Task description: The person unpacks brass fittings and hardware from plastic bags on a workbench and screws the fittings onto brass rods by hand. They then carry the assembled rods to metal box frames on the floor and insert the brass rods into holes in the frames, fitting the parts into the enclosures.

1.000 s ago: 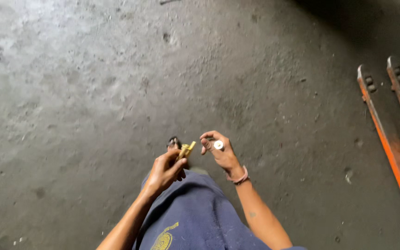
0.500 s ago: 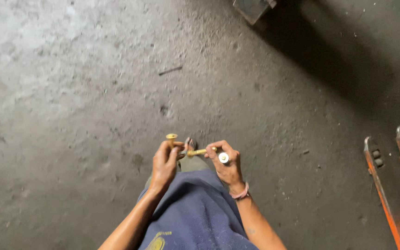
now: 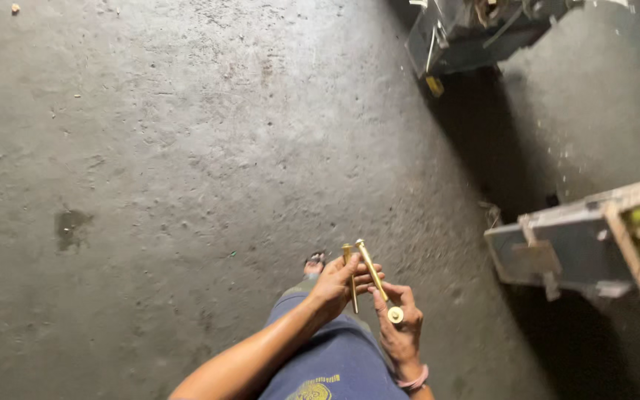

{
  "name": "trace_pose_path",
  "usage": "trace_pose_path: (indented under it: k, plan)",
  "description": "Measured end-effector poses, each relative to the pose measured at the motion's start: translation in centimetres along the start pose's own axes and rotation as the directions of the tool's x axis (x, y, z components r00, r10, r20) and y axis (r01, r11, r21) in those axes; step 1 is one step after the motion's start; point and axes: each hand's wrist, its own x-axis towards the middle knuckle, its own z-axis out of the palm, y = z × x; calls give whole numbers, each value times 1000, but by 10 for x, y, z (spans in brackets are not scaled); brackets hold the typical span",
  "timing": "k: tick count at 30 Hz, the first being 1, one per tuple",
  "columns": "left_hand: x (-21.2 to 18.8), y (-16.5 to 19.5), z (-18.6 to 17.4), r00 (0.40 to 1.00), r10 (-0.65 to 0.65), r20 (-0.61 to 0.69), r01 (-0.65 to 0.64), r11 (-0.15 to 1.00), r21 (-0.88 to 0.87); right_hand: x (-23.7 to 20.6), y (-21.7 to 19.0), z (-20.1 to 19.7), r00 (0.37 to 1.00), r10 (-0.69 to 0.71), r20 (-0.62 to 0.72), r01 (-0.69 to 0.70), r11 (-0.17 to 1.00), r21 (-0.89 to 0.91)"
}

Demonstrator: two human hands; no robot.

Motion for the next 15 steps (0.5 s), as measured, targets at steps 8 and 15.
trace_pose_path:
  k: [8,15]
  plan:
    - [261,96,89,995,-23,94,-9,944,329,257,72,-32,992,125,-6,-125,992,-3]
    - [469,153,145,988,101,118,-150,816,558,508,153,-85,988,110,113,-115,993,39]
